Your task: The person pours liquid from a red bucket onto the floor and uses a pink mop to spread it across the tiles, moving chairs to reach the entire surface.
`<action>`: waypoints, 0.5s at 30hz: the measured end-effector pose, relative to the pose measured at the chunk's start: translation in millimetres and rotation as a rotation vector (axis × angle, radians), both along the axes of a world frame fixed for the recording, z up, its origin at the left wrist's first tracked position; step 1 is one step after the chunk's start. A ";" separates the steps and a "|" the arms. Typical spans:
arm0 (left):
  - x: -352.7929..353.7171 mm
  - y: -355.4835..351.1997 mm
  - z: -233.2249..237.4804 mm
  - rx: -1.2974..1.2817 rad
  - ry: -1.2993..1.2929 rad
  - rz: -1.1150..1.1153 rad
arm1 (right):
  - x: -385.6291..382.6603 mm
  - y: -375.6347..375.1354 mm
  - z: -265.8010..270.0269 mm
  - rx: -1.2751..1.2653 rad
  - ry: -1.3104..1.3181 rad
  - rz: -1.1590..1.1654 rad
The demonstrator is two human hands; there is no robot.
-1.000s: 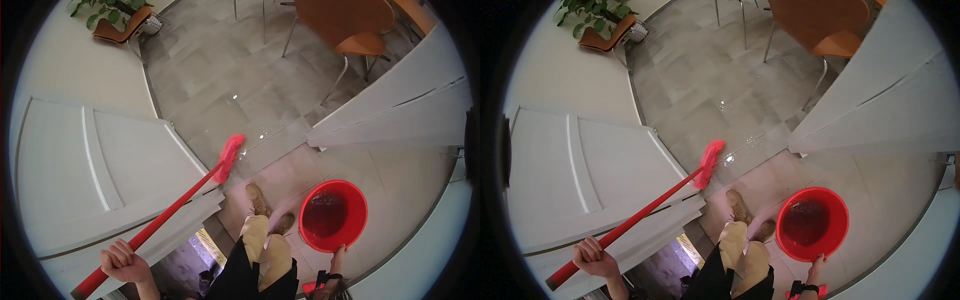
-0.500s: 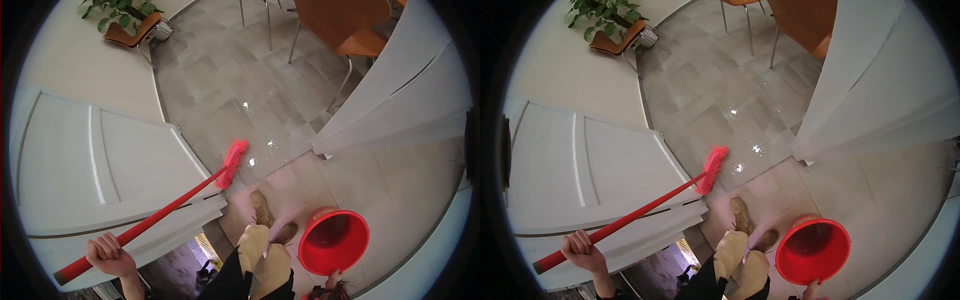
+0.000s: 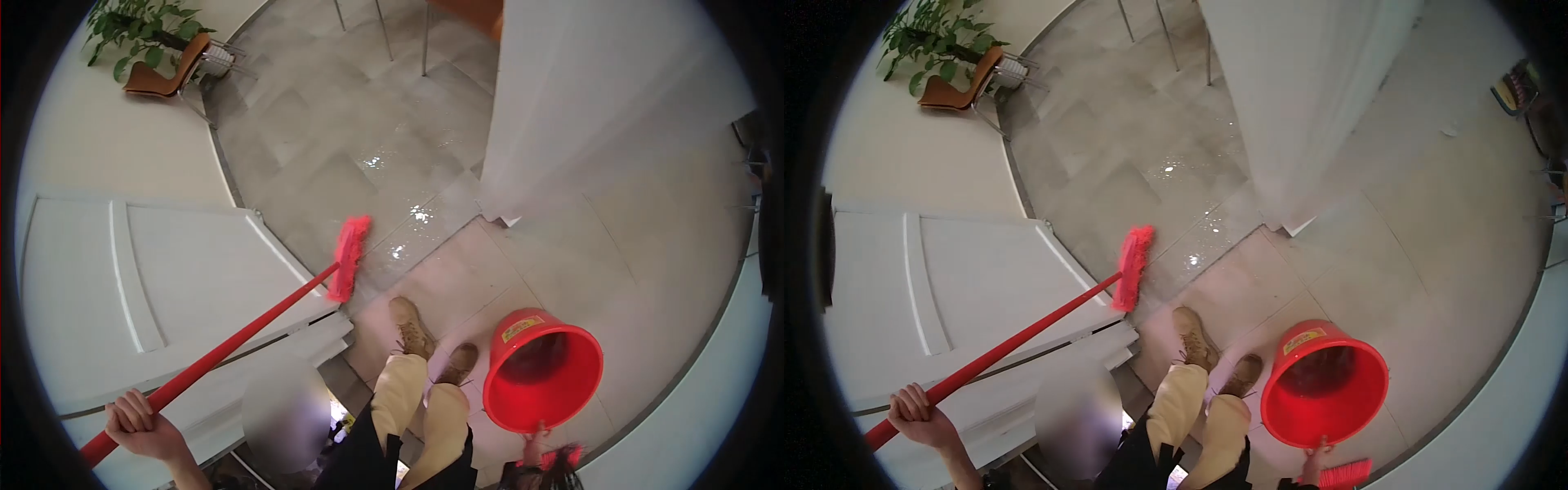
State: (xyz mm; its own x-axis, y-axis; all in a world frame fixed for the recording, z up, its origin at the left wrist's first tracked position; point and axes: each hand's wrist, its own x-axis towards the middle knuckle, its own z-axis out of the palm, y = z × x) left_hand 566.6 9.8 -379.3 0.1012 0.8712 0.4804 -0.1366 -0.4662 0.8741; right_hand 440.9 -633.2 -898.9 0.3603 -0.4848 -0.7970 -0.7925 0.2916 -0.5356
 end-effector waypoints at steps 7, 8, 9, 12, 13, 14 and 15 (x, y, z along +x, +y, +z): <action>5.7 -1.7 -1.1 0.004 -0.006 0.041 | -12.8 100.8 -12.0 0.457 -0.122 -0.548; 3.8 -1.8 -2.1 0.005 -0.004 0.040 | -1.6 105.5 -9.5 0.425 -0.162 -0.523; 2.1 -1.0 -2.4 0.013 0.003 0.027 | 2.5 109.1 -6.2 0.389 -0.193 -0.500; 2.1 -1.0 -2.1 0.022 0.015 0.027 | 12.7 112.6 -1.2 0.350 -0.227 -0.467; 8.9 -3.6 -2.8 0.020 -0.002 0.053 | 16.4 112.5 1.6 0.351 -0.199 -0.486; 11.3 -5.0 -2.1 0.017 -0.019 0.082 | 20.0 112.7 5.9 0.350 -0.171 -0.501; 9.5 -3.8 -1.9 0.011 -0.011 0.062 | 25.1 114.6 10.8 0.344 -0.184 -0.486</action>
State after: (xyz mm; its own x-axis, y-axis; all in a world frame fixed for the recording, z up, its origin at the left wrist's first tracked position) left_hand 576.1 5.9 -381.2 0.0419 0.8702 0.4909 -0.1165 -0.4837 0.8674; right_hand 466.0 -518.6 -888.1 0.3091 -0.3542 -0.8826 -0.4294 0.7761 -0.4619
